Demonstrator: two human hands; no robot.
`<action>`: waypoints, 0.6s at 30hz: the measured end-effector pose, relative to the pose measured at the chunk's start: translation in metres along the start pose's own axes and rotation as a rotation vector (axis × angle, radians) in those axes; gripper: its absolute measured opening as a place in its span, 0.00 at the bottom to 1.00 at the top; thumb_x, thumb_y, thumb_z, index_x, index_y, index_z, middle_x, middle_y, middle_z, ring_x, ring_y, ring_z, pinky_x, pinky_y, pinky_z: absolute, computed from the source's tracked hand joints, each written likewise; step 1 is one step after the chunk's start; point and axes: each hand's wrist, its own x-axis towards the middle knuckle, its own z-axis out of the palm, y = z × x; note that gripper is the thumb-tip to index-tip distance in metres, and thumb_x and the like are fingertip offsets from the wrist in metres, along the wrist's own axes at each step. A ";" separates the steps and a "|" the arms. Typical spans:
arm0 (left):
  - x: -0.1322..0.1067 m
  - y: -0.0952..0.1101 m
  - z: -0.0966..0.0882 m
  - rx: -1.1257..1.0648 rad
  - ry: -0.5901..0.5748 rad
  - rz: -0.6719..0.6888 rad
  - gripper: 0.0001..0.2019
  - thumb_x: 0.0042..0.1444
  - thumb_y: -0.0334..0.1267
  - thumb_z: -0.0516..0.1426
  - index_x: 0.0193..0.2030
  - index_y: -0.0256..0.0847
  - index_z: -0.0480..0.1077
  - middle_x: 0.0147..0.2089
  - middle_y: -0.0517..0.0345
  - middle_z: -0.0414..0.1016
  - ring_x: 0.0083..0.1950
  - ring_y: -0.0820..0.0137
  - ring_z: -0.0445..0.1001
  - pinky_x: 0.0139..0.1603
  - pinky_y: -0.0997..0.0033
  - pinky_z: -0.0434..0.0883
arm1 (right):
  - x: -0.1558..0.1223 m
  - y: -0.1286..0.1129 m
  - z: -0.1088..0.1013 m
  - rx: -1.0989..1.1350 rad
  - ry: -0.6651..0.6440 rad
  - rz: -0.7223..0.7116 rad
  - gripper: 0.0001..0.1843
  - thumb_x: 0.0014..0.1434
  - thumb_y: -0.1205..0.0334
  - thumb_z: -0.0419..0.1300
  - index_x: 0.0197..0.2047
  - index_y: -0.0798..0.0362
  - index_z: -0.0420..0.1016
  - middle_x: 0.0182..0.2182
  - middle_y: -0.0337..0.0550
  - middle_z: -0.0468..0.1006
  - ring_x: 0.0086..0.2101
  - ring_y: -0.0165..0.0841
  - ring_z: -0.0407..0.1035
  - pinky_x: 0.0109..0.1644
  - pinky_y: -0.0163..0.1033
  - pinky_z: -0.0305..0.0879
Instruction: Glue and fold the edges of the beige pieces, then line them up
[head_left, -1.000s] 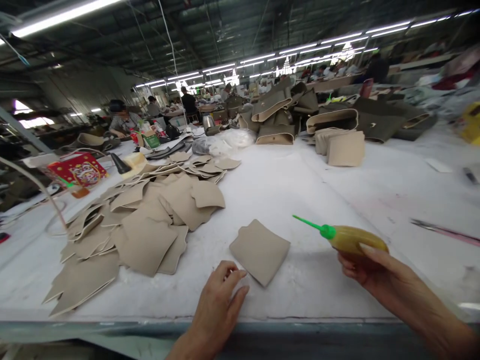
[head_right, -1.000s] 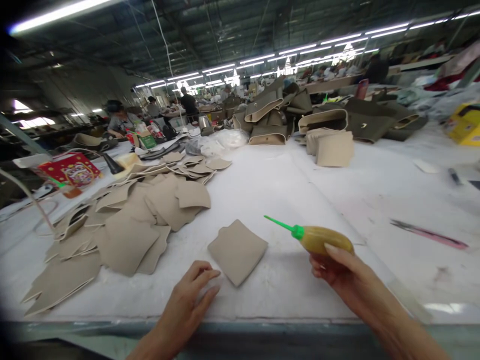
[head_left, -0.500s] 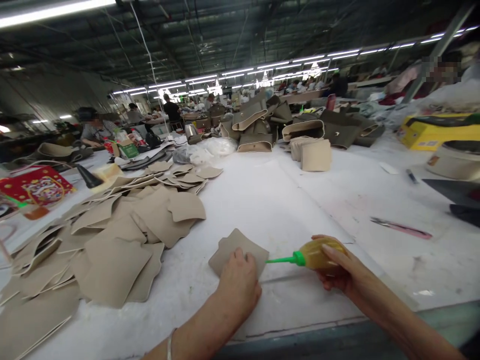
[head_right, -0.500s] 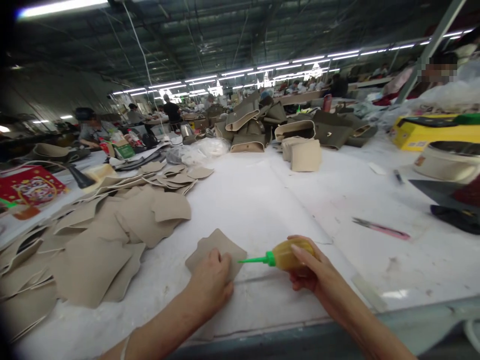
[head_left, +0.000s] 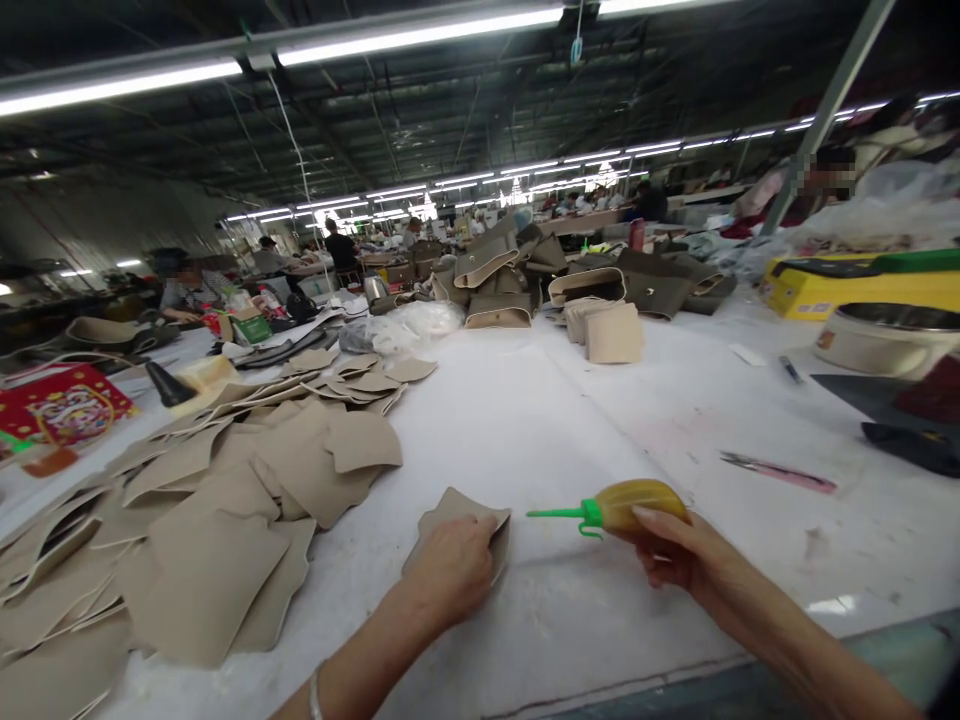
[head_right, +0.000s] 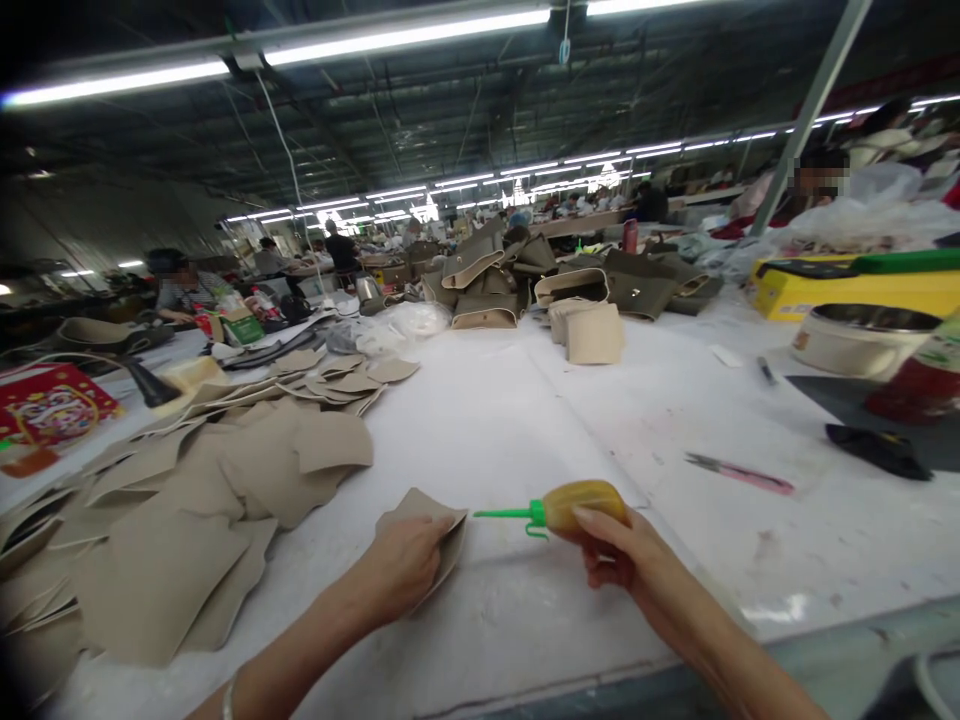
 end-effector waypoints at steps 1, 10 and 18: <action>0.001 -0.003 0.000 -0.034 0.017 0.019 0.25 0.56 0.26 0.45 0.59 0.42 0.67 0.46 0.47 0.78 0.47 0.58 0.76 0.48 0.59 0.72 | 0.001 -0.001 0.000 -0.009 0.008 -0.013 0.22 0.47 0.48 0.74 0.41 0.52 0.82 0.38 0.48 0.80 0.30 0.34 0.69 0.26 0.33 0.70; 0.011 -0.010 0.017 -0.242 0.083 0.012 0.27 0.56 0.31 0.47 0.63 0.45 0.65 0.57 0.53 0.74 0.56 0.60 0.73 0.57 0.61 0.69 | 0.005 -0.004 0.010 -0.033 -0.009 -0.043 0.24 0.46 0.53 0.75 0.45 0.49 0.76 0.35 0.43 0.79 0.30 0.34 0.68 0.29 0.34 0.71; 0.004 -0.005 0.015 -0.302 0.094 -0.023 0.24 0.55 0.35 0.50 0.59 0.43 0.69 0.56 0.53 0.75 0.55 0.60 0.73 0.58 0.63 0.68 | -0.003 0.005 0.007 0.195 -0.033 -0.045 0.36 0.46 0.50 0.73 0.55 0.44 0.64 0.43 0.47 0.78 0.33 0.41 0.71 0.29 0.43 0.71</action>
